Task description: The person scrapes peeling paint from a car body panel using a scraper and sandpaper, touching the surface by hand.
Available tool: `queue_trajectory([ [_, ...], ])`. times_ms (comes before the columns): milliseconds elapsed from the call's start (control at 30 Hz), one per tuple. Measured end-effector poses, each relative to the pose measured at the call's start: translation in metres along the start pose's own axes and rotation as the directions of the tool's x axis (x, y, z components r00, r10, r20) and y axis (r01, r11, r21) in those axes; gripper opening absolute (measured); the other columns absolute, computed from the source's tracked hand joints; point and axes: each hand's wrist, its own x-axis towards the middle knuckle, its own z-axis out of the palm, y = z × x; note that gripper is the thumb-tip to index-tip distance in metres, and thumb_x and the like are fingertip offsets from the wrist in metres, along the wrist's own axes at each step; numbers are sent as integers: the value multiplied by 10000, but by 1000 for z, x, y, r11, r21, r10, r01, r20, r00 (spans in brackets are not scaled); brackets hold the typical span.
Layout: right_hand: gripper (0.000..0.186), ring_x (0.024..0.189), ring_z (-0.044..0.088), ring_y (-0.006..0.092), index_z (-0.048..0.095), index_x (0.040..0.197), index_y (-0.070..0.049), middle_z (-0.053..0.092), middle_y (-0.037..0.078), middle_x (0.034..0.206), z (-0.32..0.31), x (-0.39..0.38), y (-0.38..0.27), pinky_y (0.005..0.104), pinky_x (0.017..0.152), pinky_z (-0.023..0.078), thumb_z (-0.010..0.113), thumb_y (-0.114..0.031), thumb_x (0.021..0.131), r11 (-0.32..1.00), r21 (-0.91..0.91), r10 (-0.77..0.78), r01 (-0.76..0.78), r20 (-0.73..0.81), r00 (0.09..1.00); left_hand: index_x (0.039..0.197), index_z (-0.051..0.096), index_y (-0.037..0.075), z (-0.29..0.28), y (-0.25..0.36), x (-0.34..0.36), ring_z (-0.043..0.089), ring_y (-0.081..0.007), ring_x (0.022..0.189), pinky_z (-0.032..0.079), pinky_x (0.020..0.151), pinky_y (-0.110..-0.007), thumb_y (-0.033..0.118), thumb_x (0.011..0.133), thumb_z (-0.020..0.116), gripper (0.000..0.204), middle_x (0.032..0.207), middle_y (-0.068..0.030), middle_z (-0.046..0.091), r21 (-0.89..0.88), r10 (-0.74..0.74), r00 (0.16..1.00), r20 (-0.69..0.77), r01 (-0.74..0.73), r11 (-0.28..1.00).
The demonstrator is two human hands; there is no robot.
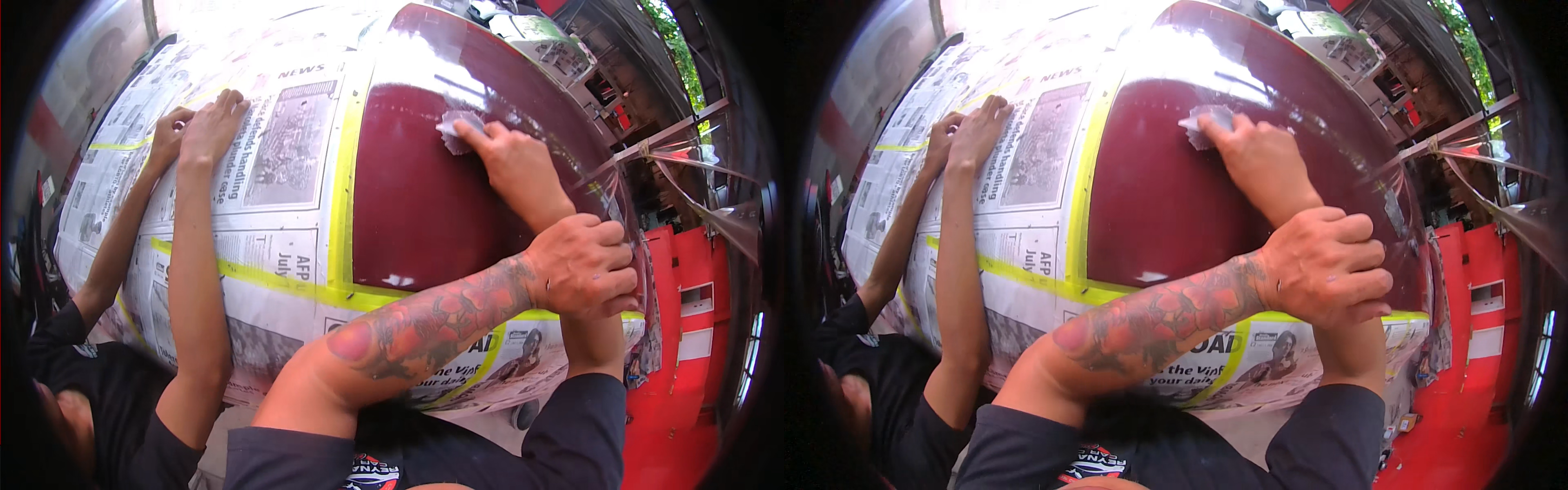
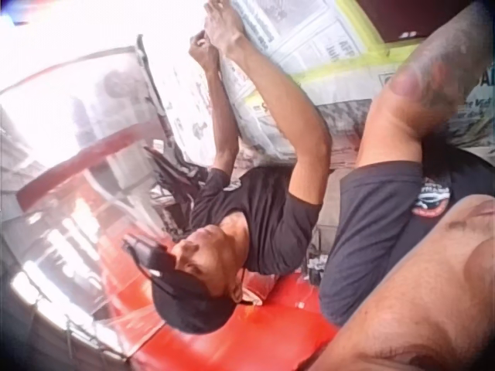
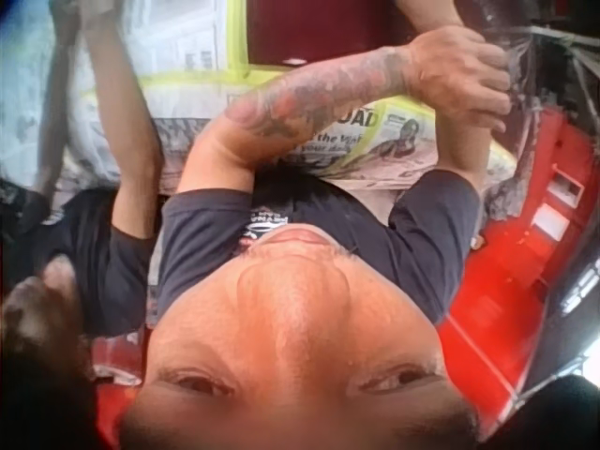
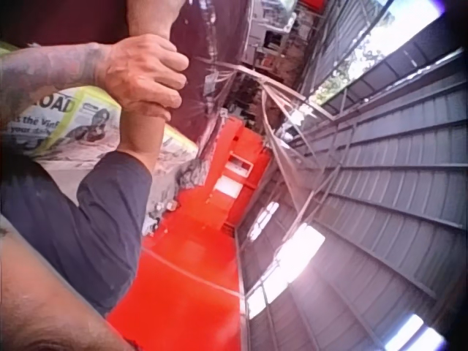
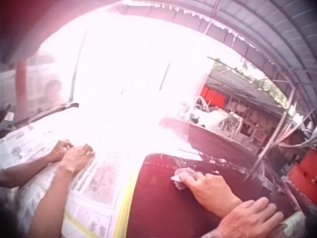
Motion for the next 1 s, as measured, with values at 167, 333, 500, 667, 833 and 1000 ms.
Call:
queue_trajectory([
  [167,559,817,738,321,602,1393,-272,686,93,1009,2,6,14,451,700,601,560,-2,906,994,100,50,-44,-58,997,777,578,178,0,-2,6,511,-181,729,406,579,-338,356,732,806,293,749,25,517,-4,15,1000,-8,-15,1000],
  [333,543,804,734,333,618,1381,-261,699,92,995,1,-1,-2,456,693,603,547,2,911,999,-14,47,-48,-42,998,782,574,178,3,2,3,507,-181,723,408,574,-339,348,752,798,282,747,22,507,-5,6,1000,-11,-6,1000],
  [500,545,789,736,325,619,1381,-266,682,91,948,5,-1,-5,438,675,604,561,-3,908,999,20,37,-35,-85,996,786,574,178,-2,2,2,513,-180,731,410,582,-337,350,761,796,282,749,23,510,-8,19,1000,2,-19,1000],
  [667,528,794,731,328,607,1383,-254,682,102,955,20,18,17,429,657,594,563,-15,914,997,-44,63,-68,-89,994,798,576,173,1,4,6,518,-187,740,412,588,-340,344,755,802,287,759,22,514,-37,8,1000,0,-8,999],
  [833,562,806,728,330,598,1400,-256,679,112,960,7,2,7,441,683,595,580,-3,899,999,15,31,-31,-42,999,779,579,168,6,2,2,518,-183,747,412,599,-342,346,731,809,295,767,21,530,-22,6,1000,-13,-6,1000],
  [1000,440,746,734,287,658,1318,-263,682,86,919,12,2,17,412,626,603,577,-69,931,997,49,-43,53,-172,984,789,587,169,2,0,3,522,-185,752,410,594,-344,356,726,806,295,769,25,534,-21,16,1000,27,-15,1000],
])
